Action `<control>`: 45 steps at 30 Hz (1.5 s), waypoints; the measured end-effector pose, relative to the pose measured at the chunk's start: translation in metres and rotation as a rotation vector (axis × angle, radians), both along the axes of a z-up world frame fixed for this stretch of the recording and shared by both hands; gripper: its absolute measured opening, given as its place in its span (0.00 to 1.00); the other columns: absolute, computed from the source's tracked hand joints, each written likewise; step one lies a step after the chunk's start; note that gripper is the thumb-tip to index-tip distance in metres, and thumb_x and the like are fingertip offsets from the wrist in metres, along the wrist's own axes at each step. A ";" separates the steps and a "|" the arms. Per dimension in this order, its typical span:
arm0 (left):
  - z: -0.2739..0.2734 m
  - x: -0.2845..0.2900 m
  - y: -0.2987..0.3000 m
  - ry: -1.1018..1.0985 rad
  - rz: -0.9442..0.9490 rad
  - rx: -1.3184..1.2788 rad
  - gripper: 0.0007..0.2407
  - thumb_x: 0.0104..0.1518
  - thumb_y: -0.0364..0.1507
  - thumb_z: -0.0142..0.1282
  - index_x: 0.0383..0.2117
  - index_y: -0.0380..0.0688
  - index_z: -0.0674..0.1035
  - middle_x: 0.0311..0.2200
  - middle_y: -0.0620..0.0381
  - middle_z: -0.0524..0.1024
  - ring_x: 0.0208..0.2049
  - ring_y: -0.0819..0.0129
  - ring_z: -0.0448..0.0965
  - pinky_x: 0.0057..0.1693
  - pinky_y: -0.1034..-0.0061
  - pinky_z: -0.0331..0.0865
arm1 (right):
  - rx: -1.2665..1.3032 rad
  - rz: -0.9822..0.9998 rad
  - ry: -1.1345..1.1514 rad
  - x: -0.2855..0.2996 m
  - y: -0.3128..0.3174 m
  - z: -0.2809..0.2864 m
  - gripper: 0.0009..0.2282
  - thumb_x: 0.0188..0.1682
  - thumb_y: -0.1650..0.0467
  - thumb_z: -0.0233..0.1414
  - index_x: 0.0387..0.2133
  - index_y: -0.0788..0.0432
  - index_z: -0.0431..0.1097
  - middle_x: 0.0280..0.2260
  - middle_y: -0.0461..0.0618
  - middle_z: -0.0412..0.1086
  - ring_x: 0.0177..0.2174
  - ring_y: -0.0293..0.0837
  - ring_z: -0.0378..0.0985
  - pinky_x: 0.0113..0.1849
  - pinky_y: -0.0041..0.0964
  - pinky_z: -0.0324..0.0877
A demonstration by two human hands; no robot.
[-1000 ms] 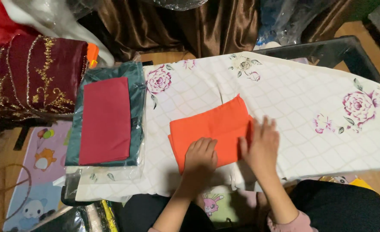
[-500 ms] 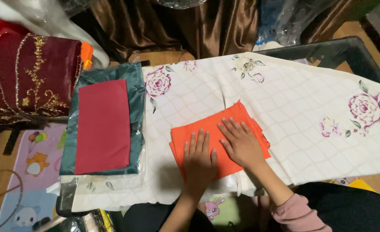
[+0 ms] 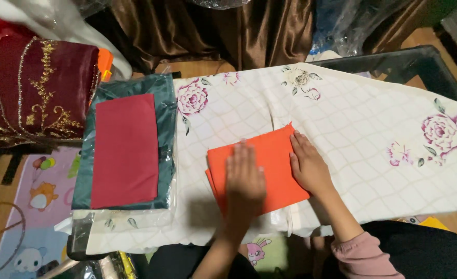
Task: Folding a piece of orange embroidered fabric on a flat surface
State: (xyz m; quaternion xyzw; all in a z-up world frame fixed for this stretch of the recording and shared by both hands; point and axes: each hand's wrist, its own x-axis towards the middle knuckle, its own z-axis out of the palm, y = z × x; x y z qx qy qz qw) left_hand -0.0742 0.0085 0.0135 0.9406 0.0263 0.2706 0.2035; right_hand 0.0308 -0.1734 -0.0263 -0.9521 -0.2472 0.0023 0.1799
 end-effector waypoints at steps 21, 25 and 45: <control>-0.097 0.009 0.036 0.140 0.488 0.212 0.22 0.63 0.37 0.43 0.64 0.48 0.69 0.67 0.55 0.65 0.69 0.59 0.61 0.72 0.56 0.47 | 0.040 -0.082 0.029 -0.005 0.006 0.003 0.24 0.59 0.63 0.40 0.68 0.56 0.55 0.70 0.53 0.52 0.68 0.51 0.52 0.66 0.49 0.47; -0.059 0.009 0.014 0.026 0.333 0.217 0.20 0.64 0.32 0.44 0.63 0.43 0.70 0.67 0.49 0.66 0.68 0.56 0.64 0.71 0.53 0.49 | -0.079 -0.106 -0.002 -0.012 0.017 0.010 0.25 0.60 0.60 0.37 0.70 0.54 0.53 0.71 0.51 0.49 0.69 0.50 0.46 0.67 0.55 0.37; -0.073 0.002 0.048 0.166 0.339 0.196 0.21 0.64 0.37 0.41 0.64 0.54 0.71 0.66 0.56 0.68 0.66 0.52 0.66 0.61 0.52 0.64 | -0.158 -0.127 0.119 0.033 0.010 -0.001 0.24 0.61 0.59 0.29 0.72 0.39 0.48 0.71 0.45 0.48 0.69 0.53 0.48 0.64 0.64 0.44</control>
